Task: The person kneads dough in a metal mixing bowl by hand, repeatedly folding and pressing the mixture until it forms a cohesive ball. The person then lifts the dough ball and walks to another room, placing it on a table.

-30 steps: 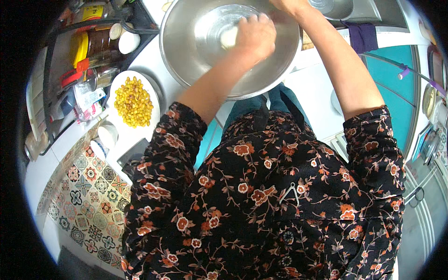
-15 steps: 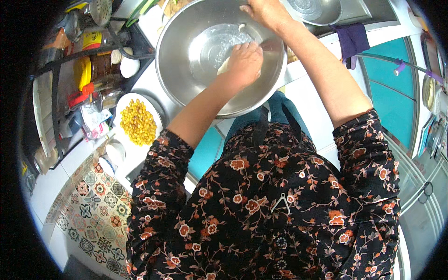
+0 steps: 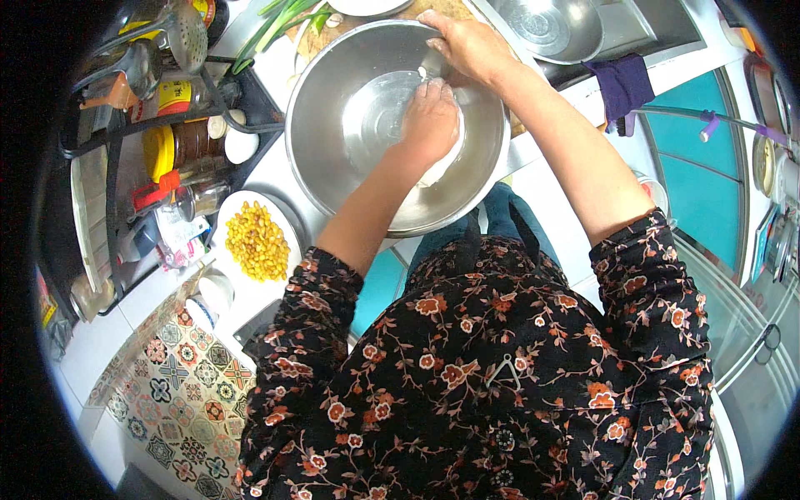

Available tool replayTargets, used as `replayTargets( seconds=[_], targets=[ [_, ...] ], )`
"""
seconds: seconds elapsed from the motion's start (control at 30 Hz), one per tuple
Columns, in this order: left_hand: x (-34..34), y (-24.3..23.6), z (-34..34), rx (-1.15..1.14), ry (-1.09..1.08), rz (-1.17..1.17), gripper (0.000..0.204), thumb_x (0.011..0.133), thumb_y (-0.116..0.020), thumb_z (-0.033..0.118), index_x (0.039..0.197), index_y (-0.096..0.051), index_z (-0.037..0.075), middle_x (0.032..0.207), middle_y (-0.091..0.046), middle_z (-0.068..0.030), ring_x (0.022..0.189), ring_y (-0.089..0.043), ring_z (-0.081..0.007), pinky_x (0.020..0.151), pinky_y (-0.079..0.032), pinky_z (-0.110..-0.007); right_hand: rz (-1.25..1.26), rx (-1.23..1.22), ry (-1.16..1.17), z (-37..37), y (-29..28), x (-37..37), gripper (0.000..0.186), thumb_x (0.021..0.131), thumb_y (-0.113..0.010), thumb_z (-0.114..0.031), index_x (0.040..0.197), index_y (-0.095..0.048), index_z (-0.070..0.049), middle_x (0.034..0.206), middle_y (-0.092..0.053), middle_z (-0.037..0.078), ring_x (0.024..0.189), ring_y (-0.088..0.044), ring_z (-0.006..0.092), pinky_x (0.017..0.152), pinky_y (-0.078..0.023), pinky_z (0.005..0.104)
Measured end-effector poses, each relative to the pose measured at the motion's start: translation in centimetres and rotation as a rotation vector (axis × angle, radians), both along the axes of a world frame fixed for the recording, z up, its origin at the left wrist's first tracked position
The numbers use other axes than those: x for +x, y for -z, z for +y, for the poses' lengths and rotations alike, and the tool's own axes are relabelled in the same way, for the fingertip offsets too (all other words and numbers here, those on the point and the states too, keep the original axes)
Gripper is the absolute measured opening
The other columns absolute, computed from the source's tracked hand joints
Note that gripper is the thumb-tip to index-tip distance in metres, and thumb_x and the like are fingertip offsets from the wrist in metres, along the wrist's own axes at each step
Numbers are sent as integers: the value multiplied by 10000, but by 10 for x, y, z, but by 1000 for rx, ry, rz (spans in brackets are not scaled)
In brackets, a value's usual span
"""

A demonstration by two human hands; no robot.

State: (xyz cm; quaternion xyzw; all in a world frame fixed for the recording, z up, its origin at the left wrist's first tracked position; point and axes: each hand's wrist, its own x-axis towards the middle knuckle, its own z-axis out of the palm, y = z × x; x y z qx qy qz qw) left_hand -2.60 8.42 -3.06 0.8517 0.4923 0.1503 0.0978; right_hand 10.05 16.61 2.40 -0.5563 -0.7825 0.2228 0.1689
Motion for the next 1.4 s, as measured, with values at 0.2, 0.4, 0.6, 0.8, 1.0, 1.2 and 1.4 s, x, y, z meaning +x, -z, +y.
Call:
replayTargets(
  seconds=[0.2, 0.4, 0.6, 0.8, 1.0, 1.2, 1.4],
  targets=[
    [-7, -5, -15, -359, 159, 116, 317, 763, -501, 79, 1049, -568, -41, 1081, -559, -227, 1009, -530, -339, 911, -399, -408, 47, 79, -16, 3, 13, 0, 360, 848, -560, -206, 1201, -493, -202, 925, -633, 167, 860, -598, 353, 765, -467, 442],
    [-3, 15, 22, -215, -276, -316, 256, 859, -437, 146, 980, -607, -1, 1040, -585, -188, 1004, -523, -351, 897, -403, -403, 2, -12, 3, 0, 9, -4, 382, 854, -556, -211, 1228, -478, -215, 897, -633, 166, 851, -596, 354, 761, -461, 445],
    [-10, -15, -21, -490, 251, -160, 253, 854, -489, 209, 947, -614, 10, 1057, -568, -176, 1024, -502, -349, 865, -415, -427, 18, 80, -24, 1, 10, 0, 377, 857, -553, -215, 1226, -482, -189, 901, -634, 175, 846, -596, 361, 766, -459, 446],
    [-43, -9, -36, -47, 237, 20, 238, 792, -592, 257, 846, -623, 28, 968, -574, -151, 973, -523, -310, 781, -447, -439, 29, 63, -27, 0, 7, -2, 374, 854, -555, -220, 1219, -487, -176, 902, -637, 176, 833, -599, 370, 751, -465, 451],
    [-54, -11, 14, -354, 9, -146, 238, 712, -675, 270, 809, -588, 71, 877, -557, -115, 835, -547, -302, 725, -451, -374, -14, 92, -36, 0, 13, -3, 376, 857, -549, -220, 1224, -481, -178, 887, -636, 181, 830, -599, 373, 743, -468, 457],
    [-44, -34, -4, -498, 226, -229, 346, 719, -667, 235, 993, -526, 77, 1056, -522, -145, 967, -522, -325, 826, -425, -398, 25, 101, -56, 2, 15, -5, 362, 846, -555, -214, 1202, -500, -179, 882, -631, 193, 824, -600, 378, 743, -475, 452],
    [13, -18, -50, -121, -76, -168, 272, 796, -584, 218, 1023, -550, 73, 1091, -535, -139, 1004, -498, -324, 847, -394, -417, 64, 119, -10, 2, 21, -2, 361, 816, -577, -181, 1172, -529, -141, 881, -634, 184, 804, -612, 364, 712, -488, 439]
  ],
)
